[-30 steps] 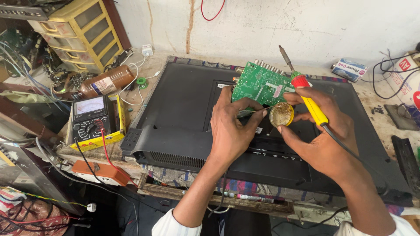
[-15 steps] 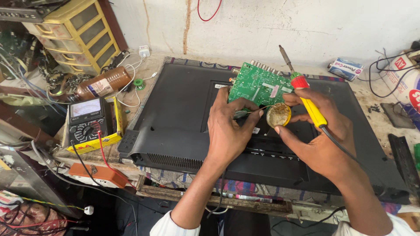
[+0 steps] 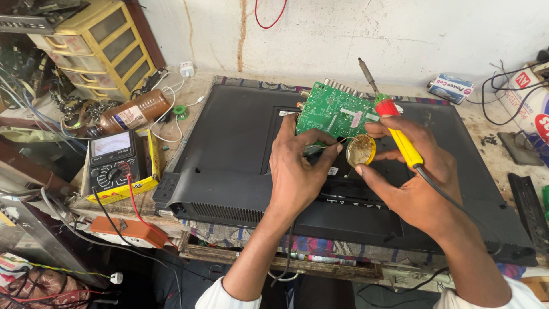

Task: The person uses a soldering iron to apply solder to several points on a green circuit board removed from a television. The person repositions the board and continues soldering different areas while holding the board with the other hand.

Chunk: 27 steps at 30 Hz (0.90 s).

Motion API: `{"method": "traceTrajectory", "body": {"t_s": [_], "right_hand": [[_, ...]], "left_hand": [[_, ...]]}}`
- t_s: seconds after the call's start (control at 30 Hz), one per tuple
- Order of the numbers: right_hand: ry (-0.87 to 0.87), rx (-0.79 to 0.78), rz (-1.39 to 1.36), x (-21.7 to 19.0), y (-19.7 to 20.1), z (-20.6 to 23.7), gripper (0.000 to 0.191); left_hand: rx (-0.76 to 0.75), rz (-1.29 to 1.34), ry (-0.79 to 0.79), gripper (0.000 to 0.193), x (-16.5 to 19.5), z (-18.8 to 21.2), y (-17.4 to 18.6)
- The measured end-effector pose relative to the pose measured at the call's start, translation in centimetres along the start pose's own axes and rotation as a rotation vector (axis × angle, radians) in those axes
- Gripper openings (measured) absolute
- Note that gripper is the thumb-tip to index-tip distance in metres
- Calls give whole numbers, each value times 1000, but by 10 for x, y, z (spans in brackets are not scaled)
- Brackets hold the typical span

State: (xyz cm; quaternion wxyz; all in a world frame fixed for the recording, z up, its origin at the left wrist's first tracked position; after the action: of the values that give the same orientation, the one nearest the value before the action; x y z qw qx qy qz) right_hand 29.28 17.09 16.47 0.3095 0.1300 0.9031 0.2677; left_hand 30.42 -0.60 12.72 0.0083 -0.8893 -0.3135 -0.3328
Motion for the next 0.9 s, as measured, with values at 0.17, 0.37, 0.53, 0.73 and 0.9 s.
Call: {"method": "traceTrajectory", "body": {"t_s": [0.17, 0.37, 0.53, 0.73, 0.9], "right_hand": [[-8, 0, -45, 3, 1, 3, 75], [-26, 101, -94, 29, 29, 18, 70], [-124, 199, 97, 79, 69, 39, 71], [-429, 176, 286, 146, 104, 69, 77], [-560, 145, 291, 180, 111, 90, 81]], "left_hand": [[1, 18, -8, 12, 1, 1, 1], [-12, 0, 46, 12, -2, 0, 1], [-2, 23, 29, 11, 0, -4, 2], [-7, 23, 144, 9, -3, -4, -4], [53, -36, 98, 11, -2, -6, -10]]}}
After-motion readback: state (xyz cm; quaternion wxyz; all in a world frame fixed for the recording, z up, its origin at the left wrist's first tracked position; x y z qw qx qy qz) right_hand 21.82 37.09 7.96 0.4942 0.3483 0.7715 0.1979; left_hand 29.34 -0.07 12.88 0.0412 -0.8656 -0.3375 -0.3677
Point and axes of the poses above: each hand's wrist, its own z-axis away from the middle knuckle, its own y-axis out of the back of the hand, x = y × z, the point moved 6 cm from there along -z, towards the middle knuckle, and after that the axes turned 8 degrees about -y, right-handed, at the moved point
